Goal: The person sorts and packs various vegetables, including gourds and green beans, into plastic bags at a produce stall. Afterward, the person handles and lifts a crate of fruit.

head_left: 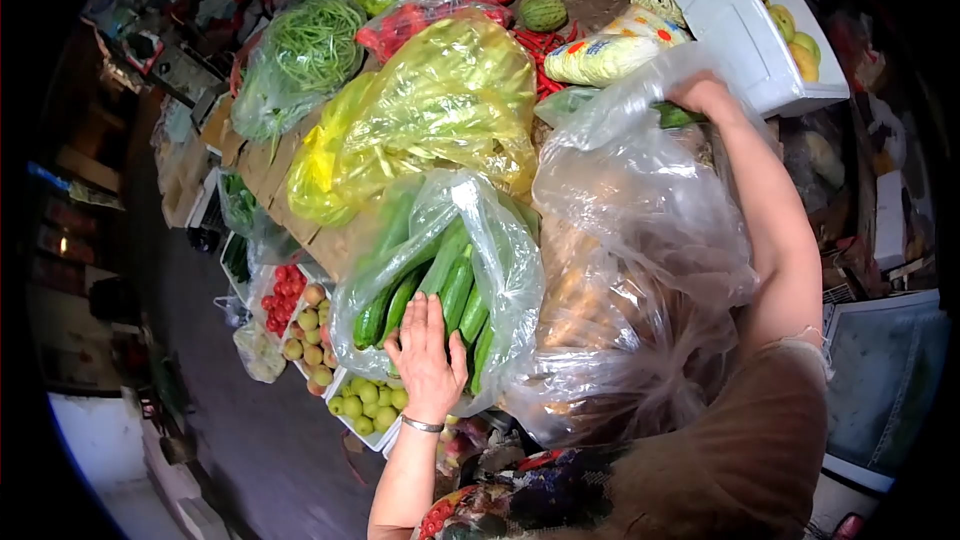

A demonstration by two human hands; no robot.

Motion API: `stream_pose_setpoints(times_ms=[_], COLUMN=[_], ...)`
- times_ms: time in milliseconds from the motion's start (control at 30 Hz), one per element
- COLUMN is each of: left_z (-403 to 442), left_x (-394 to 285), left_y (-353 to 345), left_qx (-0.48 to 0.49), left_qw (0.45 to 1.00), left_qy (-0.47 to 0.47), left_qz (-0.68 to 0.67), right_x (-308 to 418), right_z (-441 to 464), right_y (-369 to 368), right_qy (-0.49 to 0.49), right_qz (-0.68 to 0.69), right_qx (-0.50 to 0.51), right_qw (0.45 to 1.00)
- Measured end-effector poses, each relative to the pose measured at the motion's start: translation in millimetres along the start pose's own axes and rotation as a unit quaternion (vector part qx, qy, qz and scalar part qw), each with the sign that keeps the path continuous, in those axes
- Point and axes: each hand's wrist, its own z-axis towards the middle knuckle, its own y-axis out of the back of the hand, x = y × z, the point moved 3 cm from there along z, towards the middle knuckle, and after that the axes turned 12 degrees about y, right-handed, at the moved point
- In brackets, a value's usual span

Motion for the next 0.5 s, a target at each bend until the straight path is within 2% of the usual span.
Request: stream_pose_setpoints(times_ms=[67, 233, 300, 333, 367, 433, 467, 500], left_z=[0, -1, -2, -2, -2, -3, -3, -3], left_x=[0, 2, 2, 1, 1, 3, 4, 4], left_y=[0, 0, -1, -1, -2, -3, -4, -4], left_qx=[0.003, 0.000, -0.001, -0.003, -0.004, -0.003, -0.003, -0.004], left_qw=[1.000, 1.000, 1.000, 1.000, 1.000, 1.000, 1.000, 1.000], left_qy=[0.000, 0.002, 0.001, 0.000, 0.001, 0.004, 0.003, 0.002], left_qz=[0.004, 0.002, 0.001, -0.002, 0.001, 0.006, 0.006, 0.006], right_x=[-6, 11, 8, 41, 44, 53, 55, 55], right_z=[2, -21, -25, -56, -61, -65, -63, -63], right_y=[-11, 2, -13, 17, 19, 18, 9, 0], right_qy=[0.036, 0.086, 0.103, 0.048, 0.047, 0.116, 0.149, 0.150], right_qz=[-0.031, 0.048, 0.071, 0.069, 0.067, 0.100, 0.015, 0.015], right_qx=[-0.020, 0.009, 0.088, 0.118, 0.116, 0.119, 0.044, 0.043], right_qw=[0.999, 0.995, 0.988, 0.989, 0.990, 0.981, 0.988, 0.988])
